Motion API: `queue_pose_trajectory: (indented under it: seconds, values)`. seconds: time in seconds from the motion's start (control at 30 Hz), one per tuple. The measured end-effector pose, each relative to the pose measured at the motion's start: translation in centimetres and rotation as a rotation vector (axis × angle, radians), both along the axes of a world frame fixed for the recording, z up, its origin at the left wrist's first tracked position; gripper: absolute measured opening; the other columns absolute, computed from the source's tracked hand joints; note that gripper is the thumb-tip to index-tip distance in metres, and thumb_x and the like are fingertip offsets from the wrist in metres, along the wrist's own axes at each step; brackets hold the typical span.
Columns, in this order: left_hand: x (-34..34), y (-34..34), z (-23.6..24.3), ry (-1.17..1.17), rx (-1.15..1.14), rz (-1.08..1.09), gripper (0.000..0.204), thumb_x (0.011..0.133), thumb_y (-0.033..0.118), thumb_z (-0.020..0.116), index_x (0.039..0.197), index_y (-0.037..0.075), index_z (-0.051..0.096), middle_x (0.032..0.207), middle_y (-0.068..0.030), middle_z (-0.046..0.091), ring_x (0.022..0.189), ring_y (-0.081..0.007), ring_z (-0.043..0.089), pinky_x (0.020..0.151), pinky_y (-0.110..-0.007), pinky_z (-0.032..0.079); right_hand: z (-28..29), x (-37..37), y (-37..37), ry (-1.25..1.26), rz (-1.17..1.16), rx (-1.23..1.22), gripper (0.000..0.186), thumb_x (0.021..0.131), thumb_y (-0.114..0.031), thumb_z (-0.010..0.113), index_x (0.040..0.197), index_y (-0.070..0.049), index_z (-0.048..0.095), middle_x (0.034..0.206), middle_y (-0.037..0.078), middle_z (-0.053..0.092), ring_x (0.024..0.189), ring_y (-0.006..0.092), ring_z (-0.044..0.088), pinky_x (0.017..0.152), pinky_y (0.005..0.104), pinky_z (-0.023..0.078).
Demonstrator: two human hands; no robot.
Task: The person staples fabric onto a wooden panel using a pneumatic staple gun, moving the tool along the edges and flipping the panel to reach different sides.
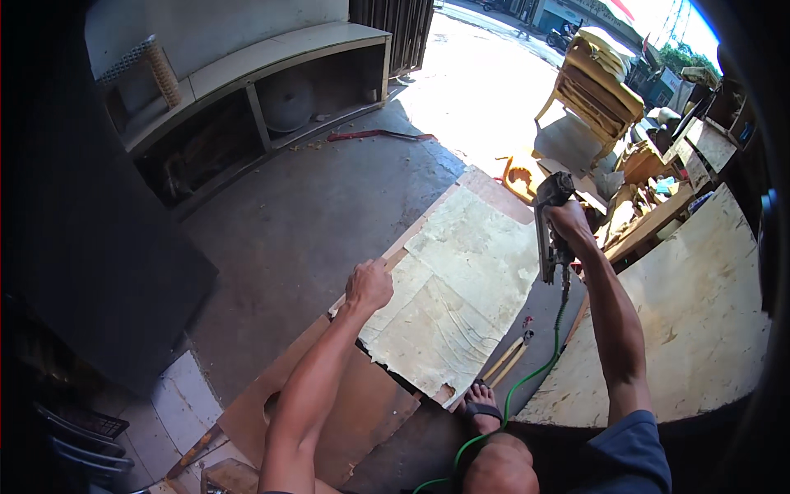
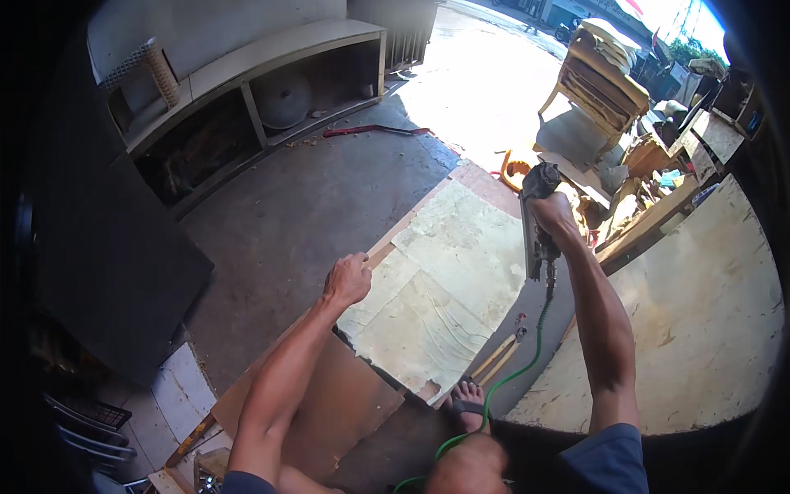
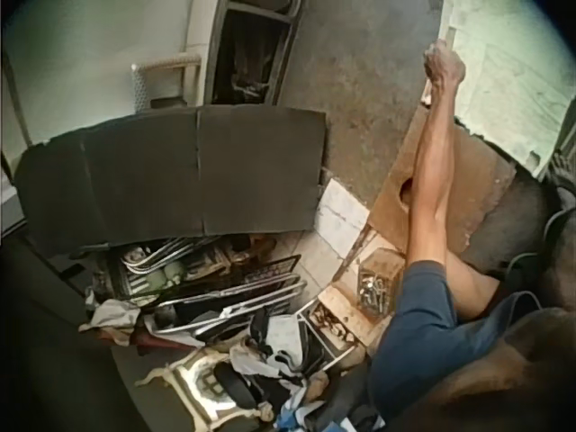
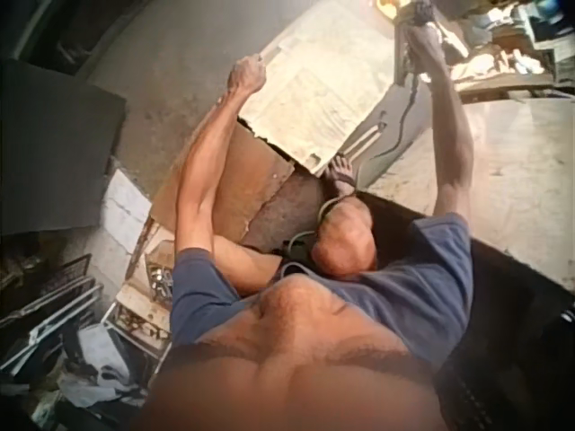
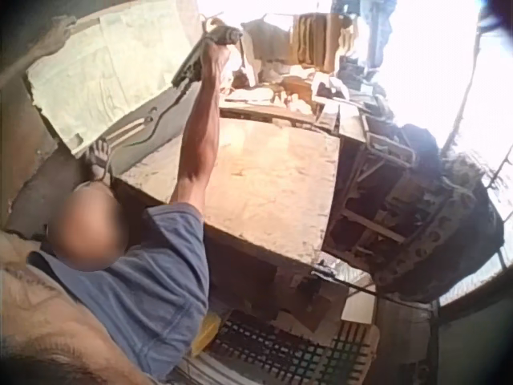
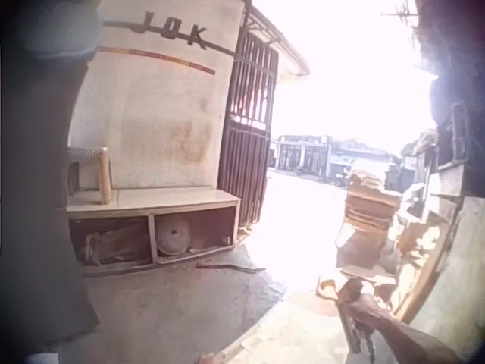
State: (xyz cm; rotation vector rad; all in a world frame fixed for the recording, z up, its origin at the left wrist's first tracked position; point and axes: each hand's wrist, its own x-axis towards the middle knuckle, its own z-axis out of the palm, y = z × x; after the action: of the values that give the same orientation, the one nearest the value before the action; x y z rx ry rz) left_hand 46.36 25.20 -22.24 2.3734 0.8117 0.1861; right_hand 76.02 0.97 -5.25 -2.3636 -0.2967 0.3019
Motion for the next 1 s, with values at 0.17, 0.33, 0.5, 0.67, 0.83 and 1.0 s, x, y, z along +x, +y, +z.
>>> queue_pose_trajectory:
  seconds: [0.17,0.33,0.5,0.67,0.83,1.0]
  values:
    - [14.9,2.7,-4.2,-0.030,-0.002,0.001,0.033,0.092,0.020,0.057,0.117,0.000,0.060,0.116,-0.0240,0.064,0.111,-0.0418,0.060,0.097,-0.050,0.048,-6.4,9.5,0.1,0.195,-0.112,0.020,0.022,0.081,-0.013,0.061,0.066,0.002,0.056,0.059,0.010,0.054,0.044,0.0201,0.053,0.042,0.0375,0.044]
    - [30.0,2.1,-4.3,0.046,0.055,-0.014,0.034,0.092,0.021,0.058,0.120,0.001,0.059,0.122,-0.0218,0.062,0.114,-0.0393,0.059,0.098,-0.049,0.047,-8.6,16.9,-4.2,0.245,-0.230,0.131,0.018,0.078,-0.012,0.062,0.067,0.001,0.057,0.059,0.007,0.055,0.046,0.0192,0.055,0.044,0.0360,0.045]
    - [42.0,-0.2,-5.8,-0.006,0.316,-0.393,0.030,0.092,0.019,0.058,0.119,0.005,0.062,0.125,-0.0174,0.062,0.120,-0.0360,0.055,0.103,-0.049,0.044,-12.7,17.6,-8.1,0.342,-0.365,0.268,0.020,0.079,-0.013,0.064,0.065,-0.002,0.054,0.056,0.007,0.054,0.042,0.0191,0.056,0.041,0.0369,0.047]
    - [52.2,-8.5,-6.8,-0.132,0.250,-0.661,0.031,0.094,0.018,0.058,0.121,0.007,0.065,0.129,-0.0156,0.063,0.122,-0.0341,0.056,0.100,-0.044,0.048,-14.5,14.8,-12.2,0.466,-0.528,0.395,0.021,0.080,-0.014,0.066,0.067,-0.003,0.054,0.056,0.005,0.053,0.041,0.0171,0.054,0.039,0.0346,0.047]
    - [55.6,-10.0,-11.1,-0.120,0.339,-0.594,0.029,0.092,0.019,0.060,0.117,0.011,0.070,0.121,-0.0085,0.069,0.122,-0.0262,0.059,0.116,-0.054,0.028,-14.6,11.7,-15.5,0.525,-0.690,0.635,0.015,0.081,-0.013,0.064,0.073,-0.003,0.055,0.059,0.002,0.052,0.044,0.0133,0.054,0.041,0.0326,0.046]
    - [55.5,-9.3,-13.9,-0.185,0.146,-0.621,0.020,0.091,0.021,0.063,0.104,0.013,0.075,0.101,-0.0059,0.074,0.105,-0.0248,0.066,0.108,-0.046,0.034,-15.7,11.0,-16.3,0.503,-0.795,0.641,0.013,0.082,-0.011,0.064,0.077,-0.004,0.055,0.059,0.001,0.051,0.042,0.0126,0.051,0.039,0.0319,0.044]
